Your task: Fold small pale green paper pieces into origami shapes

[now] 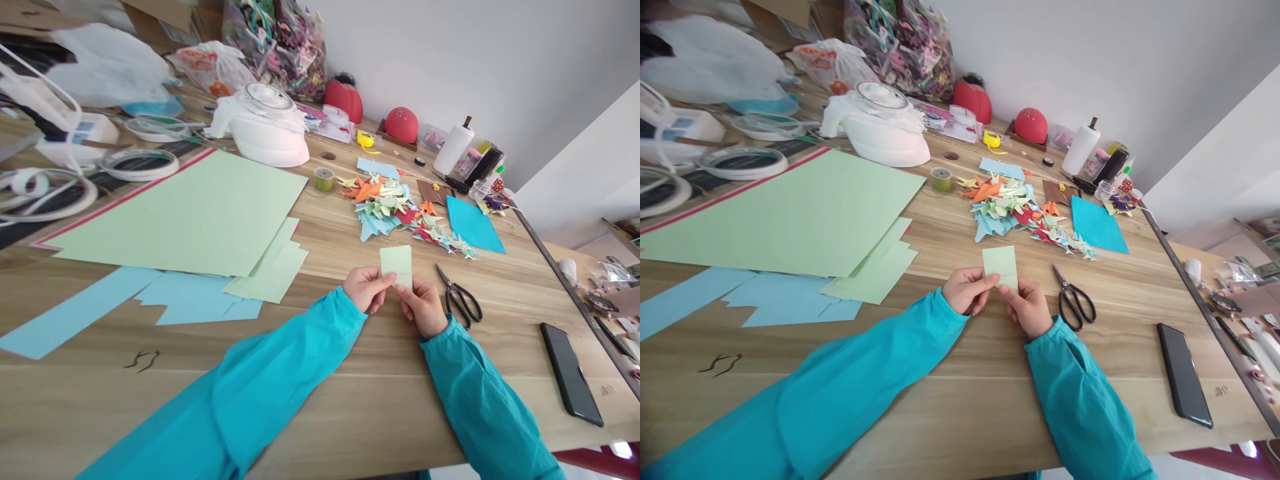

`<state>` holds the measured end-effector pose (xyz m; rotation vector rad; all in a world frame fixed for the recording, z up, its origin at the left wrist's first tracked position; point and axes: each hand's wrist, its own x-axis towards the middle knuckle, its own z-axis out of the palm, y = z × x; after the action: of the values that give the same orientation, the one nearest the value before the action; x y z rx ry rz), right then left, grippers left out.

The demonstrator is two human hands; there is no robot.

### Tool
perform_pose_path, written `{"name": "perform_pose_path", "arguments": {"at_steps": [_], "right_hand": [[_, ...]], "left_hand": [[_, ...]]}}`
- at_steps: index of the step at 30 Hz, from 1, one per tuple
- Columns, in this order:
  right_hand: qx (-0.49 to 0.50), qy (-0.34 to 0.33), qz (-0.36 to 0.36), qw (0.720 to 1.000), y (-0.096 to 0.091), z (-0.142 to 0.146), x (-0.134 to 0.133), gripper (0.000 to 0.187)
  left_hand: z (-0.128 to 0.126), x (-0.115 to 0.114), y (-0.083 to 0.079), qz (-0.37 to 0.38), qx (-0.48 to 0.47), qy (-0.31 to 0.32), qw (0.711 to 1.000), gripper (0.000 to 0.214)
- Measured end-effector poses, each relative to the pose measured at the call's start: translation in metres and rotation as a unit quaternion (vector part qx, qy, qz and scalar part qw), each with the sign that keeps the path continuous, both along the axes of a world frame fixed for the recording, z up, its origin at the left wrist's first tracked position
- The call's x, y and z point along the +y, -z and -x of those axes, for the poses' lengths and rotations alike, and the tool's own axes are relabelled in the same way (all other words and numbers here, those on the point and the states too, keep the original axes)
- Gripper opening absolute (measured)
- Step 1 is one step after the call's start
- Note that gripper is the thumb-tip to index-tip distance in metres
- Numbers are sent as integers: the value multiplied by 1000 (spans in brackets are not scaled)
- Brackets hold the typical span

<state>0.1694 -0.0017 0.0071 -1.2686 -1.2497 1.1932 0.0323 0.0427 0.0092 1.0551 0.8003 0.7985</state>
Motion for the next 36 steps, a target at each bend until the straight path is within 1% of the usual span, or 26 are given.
{"name": "perform_pose_path", "arguments": {"at_steps": [3, 7, 11, 15, 17, 21, 25, 28, 32, 34, 36], "right_hand": [[21, 23, 2, 999, 2, 1, 1, 36], [26, 19, -23, 999, 3, 0, 2, 43], [14, 21, -29, 999, 5, -1, 2, 44], [-2, -10, -6, 1000, 5, -2, 0, 37], [-10, -13, -15, 1000, 4, -2, 0, 41], [-37, 3, -36, 999, 1, -1, 0, 50], [-59, -16, -30, 998, 0, -1, 0, 50], [-53, -33, -14, 998, 0, -1, -2, 47], [-17, -55, 3, 998, 0, -2, -2, 39], [-16, -65, 6, 998, -1, -2, -2, 34], [-23, -62, 6, 998, -2, -1, -2, 33]], "left_hand": [[-1, 2, 4, 7, -35, -8, 999, 43], [-3, 4, 8, 18, -79, -21, 996, 45], [-4, 5, 6, 35, -107, -33, 993, 46], [-3, 5, 3, 60, -132, -48, 988, 47], [-3, 5, 3, 59, -137, -52, 987, 48], [-3, 4, 3, 55, -136, -59, 987, 48], [-1, 7, 1, 80, -147, -69, 984, 50], [0, 10, 1, 105, -169, -89, 976, 50], [-1, 9, 2, 78, -154, -89, 981, 48], [-2, 7, 4, 58, -128, -82, 987, 48], [-3, 6, 4, 35, -94, -75, 992, 46]]}}
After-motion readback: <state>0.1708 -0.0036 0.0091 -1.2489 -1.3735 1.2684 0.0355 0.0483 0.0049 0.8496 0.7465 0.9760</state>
